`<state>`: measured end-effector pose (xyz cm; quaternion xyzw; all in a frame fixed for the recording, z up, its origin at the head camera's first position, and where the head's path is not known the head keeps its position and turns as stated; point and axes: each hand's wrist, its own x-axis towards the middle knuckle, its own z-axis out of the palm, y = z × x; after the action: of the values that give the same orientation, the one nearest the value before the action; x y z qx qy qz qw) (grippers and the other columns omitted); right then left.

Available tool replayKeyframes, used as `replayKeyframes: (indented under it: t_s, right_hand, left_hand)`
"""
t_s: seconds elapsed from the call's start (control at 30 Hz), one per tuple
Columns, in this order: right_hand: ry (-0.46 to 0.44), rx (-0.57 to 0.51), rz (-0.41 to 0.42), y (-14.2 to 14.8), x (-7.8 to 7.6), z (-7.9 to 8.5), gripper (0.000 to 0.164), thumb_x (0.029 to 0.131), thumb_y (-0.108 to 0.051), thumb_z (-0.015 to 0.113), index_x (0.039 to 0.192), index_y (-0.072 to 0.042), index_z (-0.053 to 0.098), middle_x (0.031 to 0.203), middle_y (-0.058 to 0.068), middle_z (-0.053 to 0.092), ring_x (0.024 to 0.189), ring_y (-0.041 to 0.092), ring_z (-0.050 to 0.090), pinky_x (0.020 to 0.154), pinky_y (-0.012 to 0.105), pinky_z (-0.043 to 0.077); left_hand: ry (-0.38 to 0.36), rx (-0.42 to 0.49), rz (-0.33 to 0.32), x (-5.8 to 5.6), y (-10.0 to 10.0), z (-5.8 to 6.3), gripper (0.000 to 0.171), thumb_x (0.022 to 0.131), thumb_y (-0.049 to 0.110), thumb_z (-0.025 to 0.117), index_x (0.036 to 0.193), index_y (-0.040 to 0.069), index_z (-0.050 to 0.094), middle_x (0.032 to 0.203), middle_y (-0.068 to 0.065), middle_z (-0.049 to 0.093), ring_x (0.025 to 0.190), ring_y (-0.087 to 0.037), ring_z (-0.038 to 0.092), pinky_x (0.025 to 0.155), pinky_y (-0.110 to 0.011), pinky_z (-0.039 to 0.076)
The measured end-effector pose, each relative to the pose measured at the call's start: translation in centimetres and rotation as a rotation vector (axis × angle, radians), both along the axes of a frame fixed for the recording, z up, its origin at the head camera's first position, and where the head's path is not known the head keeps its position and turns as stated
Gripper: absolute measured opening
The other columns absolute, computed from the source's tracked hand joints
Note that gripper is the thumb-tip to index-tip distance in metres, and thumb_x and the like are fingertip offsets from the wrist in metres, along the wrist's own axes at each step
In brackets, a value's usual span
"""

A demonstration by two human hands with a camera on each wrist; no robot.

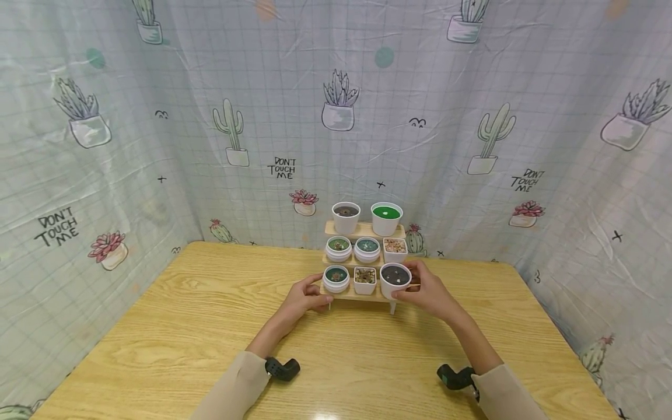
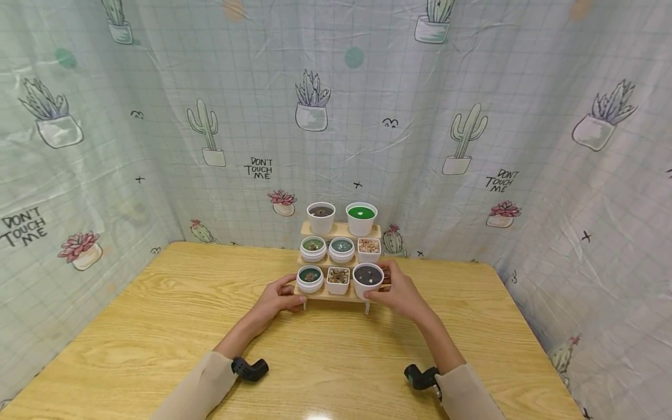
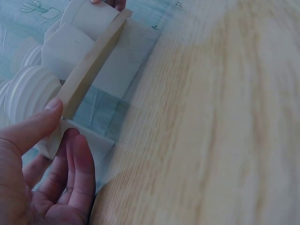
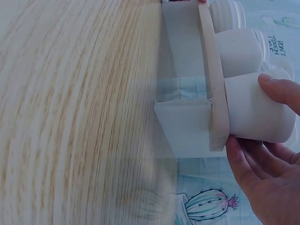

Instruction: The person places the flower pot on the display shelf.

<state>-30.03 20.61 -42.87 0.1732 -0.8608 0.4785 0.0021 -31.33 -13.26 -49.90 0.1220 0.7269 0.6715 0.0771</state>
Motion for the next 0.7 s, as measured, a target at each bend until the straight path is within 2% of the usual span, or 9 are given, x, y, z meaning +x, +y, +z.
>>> replayKeyframes:
  t_s: [0.53, 0.7]
  right_hand:
    - [-0.017, -0.005, 0.024, 0.24, -0.01, 0.19, 0.074, 0.085, -0.013, 0.085, 0.141, 0.005, 0.04, 0.134, 0.028, 0.059, 0.121, 0.039, 0.063, 0.102, 0.054, 0.056]
    - [-0.024, -0.018, 0.034, 0.32, 0.18, 0.3, 0.075, 0.085, -0.011, 0.085, 0.141, 0.005, 0.039, 0.135, 0.028, 0.058, 0.123, 0.04, 0.063, 0.102, 0.05, 0.057]
  left_hand:
    - [-0.013, -0.004, 0.005, -0.06, 0.02, 0.01, 0.079, 0.089, 0.015, 0.081, 0.156, 0.008, 0.042, 0.086, 0.0, 0.069, 0.08, -0.016, 0.072, 0.08, -0.031, 0.061]
    - [-0.006, -0.007, 0.009, 0.06, 0.04, 0.03, 0.079, 0.088, 0.014, 0.081, 0.156, 0.008, 0.042, 0.085, 0.0, 0.068, 0.08, -0.015, 0.072, 0.08, -0.031, 0.061]
